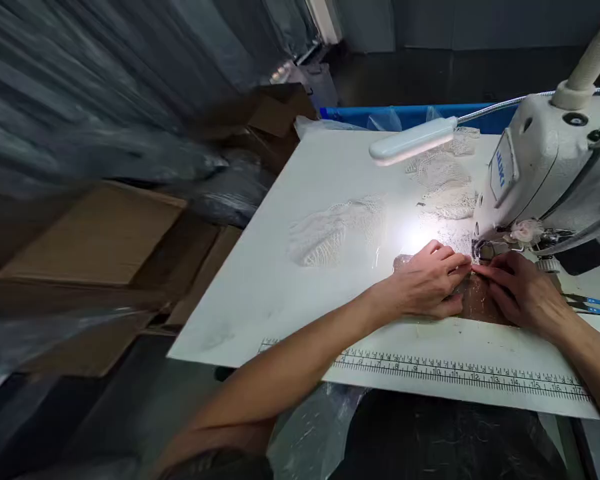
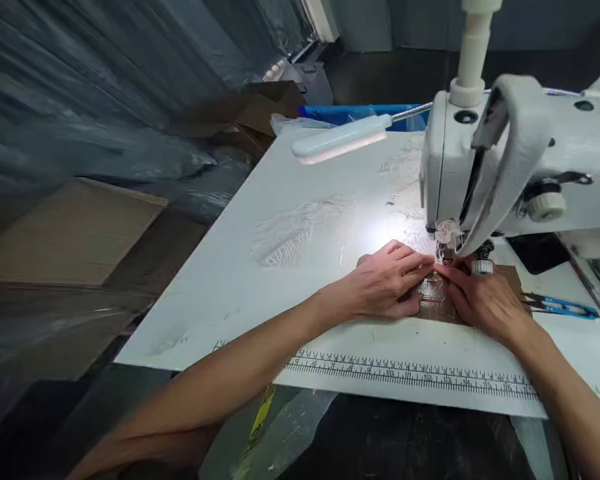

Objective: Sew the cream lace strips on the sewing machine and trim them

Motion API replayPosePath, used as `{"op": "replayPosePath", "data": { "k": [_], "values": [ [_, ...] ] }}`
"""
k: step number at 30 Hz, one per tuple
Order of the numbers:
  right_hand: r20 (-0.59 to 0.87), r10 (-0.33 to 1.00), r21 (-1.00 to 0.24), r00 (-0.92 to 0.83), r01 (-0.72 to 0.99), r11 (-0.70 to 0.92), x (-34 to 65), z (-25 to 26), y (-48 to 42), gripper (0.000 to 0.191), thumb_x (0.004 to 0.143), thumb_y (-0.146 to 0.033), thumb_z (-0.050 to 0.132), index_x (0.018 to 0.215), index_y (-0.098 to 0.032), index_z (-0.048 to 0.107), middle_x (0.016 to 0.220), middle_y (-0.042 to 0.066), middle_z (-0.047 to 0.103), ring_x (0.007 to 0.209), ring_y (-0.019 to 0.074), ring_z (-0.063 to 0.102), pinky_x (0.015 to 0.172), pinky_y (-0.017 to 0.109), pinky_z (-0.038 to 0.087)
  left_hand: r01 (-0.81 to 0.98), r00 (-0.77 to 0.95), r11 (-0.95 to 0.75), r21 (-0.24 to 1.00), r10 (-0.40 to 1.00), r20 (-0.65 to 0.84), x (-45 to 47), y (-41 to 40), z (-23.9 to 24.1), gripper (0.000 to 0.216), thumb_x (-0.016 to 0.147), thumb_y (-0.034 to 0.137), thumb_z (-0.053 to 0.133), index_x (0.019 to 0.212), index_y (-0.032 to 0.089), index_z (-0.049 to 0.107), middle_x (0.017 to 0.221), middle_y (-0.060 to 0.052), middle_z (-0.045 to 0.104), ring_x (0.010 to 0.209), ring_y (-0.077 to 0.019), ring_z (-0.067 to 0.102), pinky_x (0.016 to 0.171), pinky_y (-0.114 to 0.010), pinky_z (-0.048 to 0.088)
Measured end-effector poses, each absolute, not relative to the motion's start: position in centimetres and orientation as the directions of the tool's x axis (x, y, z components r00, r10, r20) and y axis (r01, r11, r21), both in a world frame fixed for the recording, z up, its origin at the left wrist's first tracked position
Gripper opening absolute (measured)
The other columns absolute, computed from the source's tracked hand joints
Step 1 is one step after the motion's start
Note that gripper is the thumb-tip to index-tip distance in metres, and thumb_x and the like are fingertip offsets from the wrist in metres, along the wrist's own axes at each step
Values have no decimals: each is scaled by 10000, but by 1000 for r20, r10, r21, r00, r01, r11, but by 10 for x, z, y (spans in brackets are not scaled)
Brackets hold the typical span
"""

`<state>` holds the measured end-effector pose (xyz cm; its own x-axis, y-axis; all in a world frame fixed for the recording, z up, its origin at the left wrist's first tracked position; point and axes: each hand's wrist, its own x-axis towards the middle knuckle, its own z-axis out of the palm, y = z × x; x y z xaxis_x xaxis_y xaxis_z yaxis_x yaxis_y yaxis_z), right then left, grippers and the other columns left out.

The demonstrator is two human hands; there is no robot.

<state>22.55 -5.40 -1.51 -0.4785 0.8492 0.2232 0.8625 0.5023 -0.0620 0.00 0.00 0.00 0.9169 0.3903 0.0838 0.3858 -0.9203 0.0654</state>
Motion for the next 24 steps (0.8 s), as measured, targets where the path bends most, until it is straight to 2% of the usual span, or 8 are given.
{"op": "replayPosePath", "data": {
  "k": [7,16,21,24],
  "values": [
    [155,893,-79,-423,896,437,226,-14,-53,423,979,-328,386,1261,-257,693,1019,134,669,705,200,633,513,273,461,406,902,-910,85,414,119,0,4,1,464,942,368,403,1233,77,618,1279,-142,614,966,-248,550,866,-408,413],
    [246,873,-86,-421,888,452,221,-23,-52,418,965,-280,396,1278,-231,668,991,129,669,848,250,653,682,358,566,452,865,-876,168,476,156,1,6,-2,504,952,415,400,1257,73,608,1295,-147,616,1035,-253,557,909,-418,417],
    [294,889,-263,-352,864,430,228,-15,-56,411,985,-329,376,1220,-195,686,1074,141,680,869,245,684,700,361,587,468,858,-866,174,493,146,1,7,-1,551,955,448,380,1323,82,566,1328,-154,598,1029,-261,562,898,-441,406],
    [235,926,-435,-294,821,371,236,-7,-52,411,985,-414,389,1075,-178,713,1009,141,695,882,266,694,721,385,589,482,854,-859,171,505,128,1,9,0,578,946,467,392,1353,86,544,1352,-159,581,1050,-274,559,902,-455,397]
  ]
}}
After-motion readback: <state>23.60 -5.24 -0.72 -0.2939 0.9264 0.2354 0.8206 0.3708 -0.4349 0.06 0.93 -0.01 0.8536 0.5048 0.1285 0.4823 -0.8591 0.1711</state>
